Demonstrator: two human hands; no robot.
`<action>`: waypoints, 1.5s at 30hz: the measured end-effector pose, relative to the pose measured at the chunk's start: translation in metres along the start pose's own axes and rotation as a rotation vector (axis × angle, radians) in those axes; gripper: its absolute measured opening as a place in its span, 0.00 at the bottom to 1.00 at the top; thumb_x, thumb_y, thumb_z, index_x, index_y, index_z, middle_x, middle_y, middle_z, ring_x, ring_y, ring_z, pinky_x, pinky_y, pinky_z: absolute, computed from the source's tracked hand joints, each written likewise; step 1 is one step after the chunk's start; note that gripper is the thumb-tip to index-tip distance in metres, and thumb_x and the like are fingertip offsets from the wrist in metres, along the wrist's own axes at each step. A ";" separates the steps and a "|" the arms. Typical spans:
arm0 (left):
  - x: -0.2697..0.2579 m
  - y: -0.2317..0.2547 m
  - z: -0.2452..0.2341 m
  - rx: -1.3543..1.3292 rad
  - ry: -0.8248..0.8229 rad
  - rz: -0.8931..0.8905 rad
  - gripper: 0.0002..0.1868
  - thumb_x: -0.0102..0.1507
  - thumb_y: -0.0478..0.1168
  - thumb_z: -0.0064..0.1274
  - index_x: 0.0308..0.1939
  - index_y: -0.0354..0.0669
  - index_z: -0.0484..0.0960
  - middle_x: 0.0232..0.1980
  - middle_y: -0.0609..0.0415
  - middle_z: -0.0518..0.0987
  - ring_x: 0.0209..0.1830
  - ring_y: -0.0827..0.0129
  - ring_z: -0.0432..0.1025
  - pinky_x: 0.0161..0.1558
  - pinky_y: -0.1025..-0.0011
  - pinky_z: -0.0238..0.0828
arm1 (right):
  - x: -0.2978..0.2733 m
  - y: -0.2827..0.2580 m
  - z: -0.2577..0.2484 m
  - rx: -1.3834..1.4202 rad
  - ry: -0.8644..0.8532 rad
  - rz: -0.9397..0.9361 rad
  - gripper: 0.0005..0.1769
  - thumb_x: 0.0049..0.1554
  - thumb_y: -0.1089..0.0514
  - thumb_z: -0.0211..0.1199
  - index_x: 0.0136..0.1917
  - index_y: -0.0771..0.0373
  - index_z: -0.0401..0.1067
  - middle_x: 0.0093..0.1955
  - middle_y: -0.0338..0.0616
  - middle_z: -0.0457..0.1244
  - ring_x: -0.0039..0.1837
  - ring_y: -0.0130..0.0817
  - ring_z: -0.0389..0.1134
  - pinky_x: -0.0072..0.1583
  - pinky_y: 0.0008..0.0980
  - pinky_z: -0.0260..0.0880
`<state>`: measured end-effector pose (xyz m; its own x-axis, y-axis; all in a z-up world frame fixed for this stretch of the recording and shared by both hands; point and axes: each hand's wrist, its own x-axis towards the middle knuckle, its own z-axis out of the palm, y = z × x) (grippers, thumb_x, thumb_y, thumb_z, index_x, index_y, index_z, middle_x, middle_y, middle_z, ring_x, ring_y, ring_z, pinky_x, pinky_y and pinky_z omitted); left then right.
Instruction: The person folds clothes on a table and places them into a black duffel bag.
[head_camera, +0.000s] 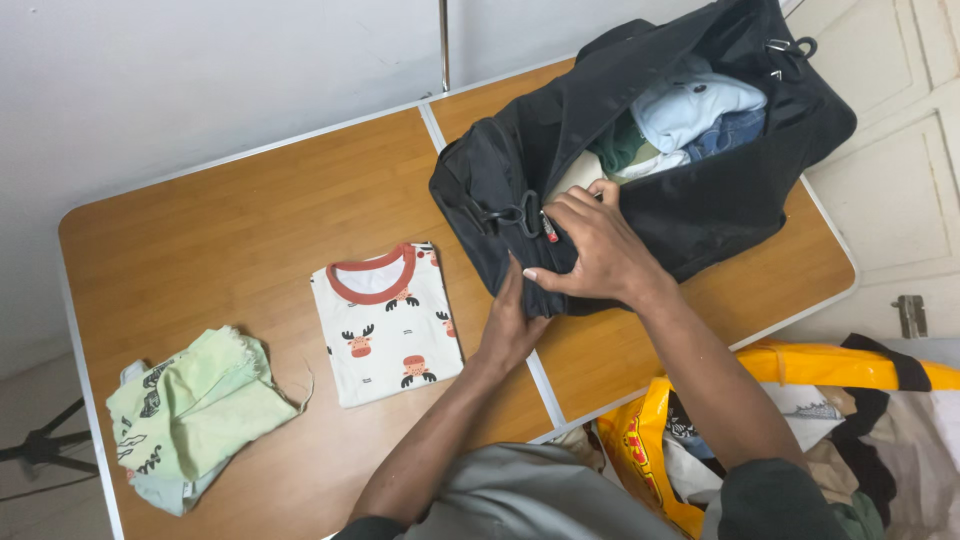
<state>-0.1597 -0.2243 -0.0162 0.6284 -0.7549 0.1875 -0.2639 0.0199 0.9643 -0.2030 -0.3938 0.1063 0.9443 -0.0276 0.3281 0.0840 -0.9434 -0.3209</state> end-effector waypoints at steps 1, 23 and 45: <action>-0.005 0.004 -0.008 0.002 0.006 -0.004 0.54 0.56 0.28 0.62 0.79 0.25 0.44 0.71 0.29 0.67 0.71 0.44 0.68 0.66 0.60 0.71 | 0.003 -0.006 0.002 0.005 -0.003 -0.005 0.40 0.44 0.35 0.75 0.54 0.71 0.72 0.50 0.50 0.65 0.57 0.44 0.65 0.69 0.48 0.51; -0.149 -0.029 -0.178 0.895 -0.397 0.028 0.56 0.52 0.58 0.66 0.75 0.37 0.54 0.80 0.35 0.50 0.79 0.40 0.43 0.74 0.44 0.35 | 0.027 -0.107 0.037 0.164 -0.063 -0.089 0.36 0.46 0.39 0.74 0.53 0.71 0.71 0.49 0.52 0.64 0.54 0.48 0.64 0.61 0.46 0.55; -0.112 -0.010 -0.246 -0.396 0.537 -0.407 0.19 0.76 0.45 0.41 0.55 0.30 0.79 0.44 0.47 0.84 0.38 0.70 0.77 0.42 0.69 0.76 | -0.009 -0.115 -0.012 0.610 0.010 0.192 0.32 0.59 0.43 0.64 0.70 0.63 0.66 0.70 0.52 0.63 0.74 0.41 0.65 0.75 0.42 0.62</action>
<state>-0.0472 0.0214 -0.0006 0.9143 -0.3348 -0.2278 0.2807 0.1186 0.9524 -0.2250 -0.2890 0.1510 0.9578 -0.1830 0.2217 0.0827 -0.5633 -0.8221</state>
